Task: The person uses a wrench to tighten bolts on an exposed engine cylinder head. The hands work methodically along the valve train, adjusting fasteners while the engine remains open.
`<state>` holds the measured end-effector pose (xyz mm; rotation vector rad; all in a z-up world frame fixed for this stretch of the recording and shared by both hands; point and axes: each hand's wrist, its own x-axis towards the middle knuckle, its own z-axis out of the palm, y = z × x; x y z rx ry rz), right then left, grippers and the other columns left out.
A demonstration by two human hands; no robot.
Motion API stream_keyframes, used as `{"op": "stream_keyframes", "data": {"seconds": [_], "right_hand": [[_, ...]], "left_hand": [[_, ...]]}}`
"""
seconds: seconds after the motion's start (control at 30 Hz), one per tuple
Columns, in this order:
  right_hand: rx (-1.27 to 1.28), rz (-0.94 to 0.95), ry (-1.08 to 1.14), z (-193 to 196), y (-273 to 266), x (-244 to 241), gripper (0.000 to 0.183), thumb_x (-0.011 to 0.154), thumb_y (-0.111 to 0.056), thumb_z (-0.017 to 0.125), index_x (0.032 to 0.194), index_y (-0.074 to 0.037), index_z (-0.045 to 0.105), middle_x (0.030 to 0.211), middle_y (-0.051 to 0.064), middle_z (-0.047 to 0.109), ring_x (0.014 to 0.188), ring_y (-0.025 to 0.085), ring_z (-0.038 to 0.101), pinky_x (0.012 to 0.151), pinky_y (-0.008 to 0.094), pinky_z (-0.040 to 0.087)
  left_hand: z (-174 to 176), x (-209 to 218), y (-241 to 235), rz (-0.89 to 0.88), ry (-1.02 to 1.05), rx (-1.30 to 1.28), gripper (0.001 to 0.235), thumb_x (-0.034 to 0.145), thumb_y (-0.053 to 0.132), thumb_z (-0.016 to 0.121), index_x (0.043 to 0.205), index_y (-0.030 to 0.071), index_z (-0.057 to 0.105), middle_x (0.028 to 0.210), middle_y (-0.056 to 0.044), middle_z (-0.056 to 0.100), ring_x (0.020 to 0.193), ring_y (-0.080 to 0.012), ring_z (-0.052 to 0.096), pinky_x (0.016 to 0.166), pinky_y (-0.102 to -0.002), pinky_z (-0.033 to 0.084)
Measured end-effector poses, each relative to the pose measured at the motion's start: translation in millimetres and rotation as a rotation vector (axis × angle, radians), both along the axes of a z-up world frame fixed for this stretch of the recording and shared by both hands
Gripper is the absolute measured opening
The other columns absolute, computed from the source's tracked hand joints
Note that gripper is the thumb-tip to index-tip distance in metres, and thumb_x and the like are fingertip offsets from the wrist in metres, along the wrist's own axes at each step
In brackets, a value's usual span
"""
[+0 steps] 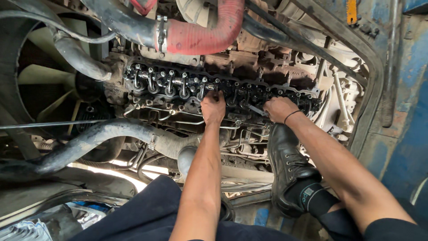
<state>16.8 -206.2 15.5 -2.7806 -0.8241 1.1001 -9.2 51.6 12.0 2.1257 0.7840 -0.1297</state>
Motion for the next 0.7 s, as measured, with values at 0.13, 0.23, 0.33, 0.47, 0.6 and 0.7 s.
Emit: {"op": "stream_keyframes", "data": {"seconds": [0.13,0.23,0.33,0.47,0.6,0.7], "right_hand": [[-0.008,-0.001,0.037,0.4,0.4,1.4,0.026,0.074,-0.013,0.071,0.099,-0.015,0.078,0.096,0.015,0.075,0.093,0.036,0.074,0.08,0.046,0.06],[0.024,0.007,-0.006,3.0,-1.5,2.9,0.025,0.073,-0.011,0.07,0.096,-0.016,0.079,0.096,0.015,0.075,0.092,0.036,0.073,0.08,0.046,0.06],[-0.071,0.043,0.038,8.5,-4.1,3.5,0.025,0.076,-0.012,0.07,0.099,-0.015,0.079,0.096,0.014,0.075,0.094,0.034,0.074,0.083,0.044,0.061],[-0.023,0.074,0.016,18.6,-1.6,4.8,0.028,0.074,-0.01,0.069,0.1,-0.016,0.079,0.095,0.013,0.076,0.094,0.034,0.074,0.084,0.044,0.06],[0.049,0.048,0.027,26.6,10.3,2.8,0.031,0.073,-0.008,0.069,0.101,-0.017,0.079,0.096,0.013,0.076,0.093,0.035,0.073,0.083,0.045,0.06],[0.053,0.03,0.056,28.7,23.6,0.3,0.029,0.077,-0.009,0.066,0.101,-0.018,0.079,0.097,0.012,0.077,0.092,0.034,0.074,0.083,0.045,0.06]], "left_hand": [[-3.4,-0.7,1.9,0.019,0.002,-0.008,0.029,0.09,0.034,0.068,0.093,0.006,0.076,0.088,-0.022,0.075,0.086,-0.0443,0.072,0.08,-0.048,0.058],[-4.7,-0.2,2.2,0.016,0.015,-0.008,0.029,0.09,0.034,0.068,0.094,0.007,0.075,0.087,-0.022,0.075,0.086,-0.0442,0.072,0.08,-0.048,0.058],[-4.4,-0.3,1.5,0.022,-0.014,-0.012,0.029,0.089,0.034,0.069,0.092,0.006,0.075,0.087,-0.02,0.076,0.086,-0.043,0.073,0.08,-0.048,0.059],[-3.4,0.9,1.9,0.036,0.019,-0.033,0.029,0.09,0.034,0.068,0.093,0.007,0.076,0.086,-0.02,0.076,0.085,-0.0427,0.073,0.08,-0.048,0.058],[-3.0,-0.2,2.4,0.019,0.015,-0.033,0.03,0.091,0.035,0.068,0.093,0.006,0.075,0.086,-0.021,0.076,0.085,-0.0426,0.073,0.08,-0.048,0.058],[-3.1,0.9,1.5,0.026,0.034,-0.025,0.03,0.09,0.035,0.068,0.093,0.006,0.075,0.085,-0.021,0.075,0.085,-0.0428,0.073,0.079,-0.048,0.058]]}}
